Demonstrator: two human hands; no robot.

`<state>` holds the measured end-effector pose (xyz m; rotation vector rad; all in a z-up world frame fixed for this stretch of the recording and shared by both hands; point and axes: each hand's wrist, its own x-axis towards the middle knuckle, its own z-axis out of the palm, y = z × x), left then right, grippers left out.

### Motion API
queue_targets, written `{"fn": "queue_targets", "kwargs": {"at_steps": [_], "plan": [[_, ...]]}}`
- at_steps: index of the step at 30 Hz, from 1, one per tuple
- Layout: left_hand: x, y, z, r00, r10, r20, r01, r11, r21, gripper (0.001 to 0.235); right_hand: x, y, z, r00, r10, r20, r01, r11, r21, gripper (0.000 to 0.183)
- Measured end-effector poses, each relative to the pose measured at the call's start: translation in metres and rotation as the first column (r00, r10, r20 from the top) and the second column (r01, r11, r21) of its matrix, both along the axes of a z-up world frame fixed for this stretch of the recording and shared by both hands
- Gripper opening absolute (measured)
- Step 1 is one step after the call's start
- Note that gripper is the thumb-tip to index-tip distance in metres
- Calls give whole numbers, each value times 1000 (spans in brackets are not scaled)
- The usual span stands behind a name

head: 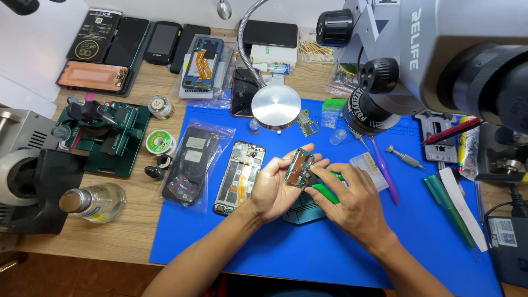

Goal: The person uses green-handled pliers to remove small components from a circuit board. They repeatedly reposition the board and apply pressure to detach parts, working over a blue mat with various tools and disassembled phone parts nearby.

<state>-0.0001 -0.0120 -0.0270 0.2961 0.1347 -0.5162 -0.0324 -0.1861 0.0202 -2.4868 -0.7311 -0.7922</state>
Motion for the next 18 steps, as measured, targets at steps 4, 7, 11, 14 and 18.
{"fn": "queue_targets", "kwargs": {"at_steps": [4, 7, 11, 14, 18], "plan": [[-1, -1, -1, 1000, 3, 6, -3, 1000, 4, 67, 0, 0, -3, 1000, 3, 3, -3, 1000, 4, 35], [-1, -1, -1, 1000, 9, 9, -9, 1000, 9, 67, -1, 0, -4, 1000, 2, -9, -2, 1000, 7, 36], [-1, -2, -1, 999, 19, 32, -19, 1000, 11, 66, -2, 1, -6, 1000, 0, -20, 1, 1000, 15, 34], [0, -2, -3, 999, 39, 37, -39, 999, 16, 65, -3, 1, -7, 999, -13, -48, 15, 999, 38, 34], [3, -2, -4, 993, 89, 77, -95, 992, 79, 62, -6, 3, 0, 979, -13, -202, 40, 990, 132, 34]]}}
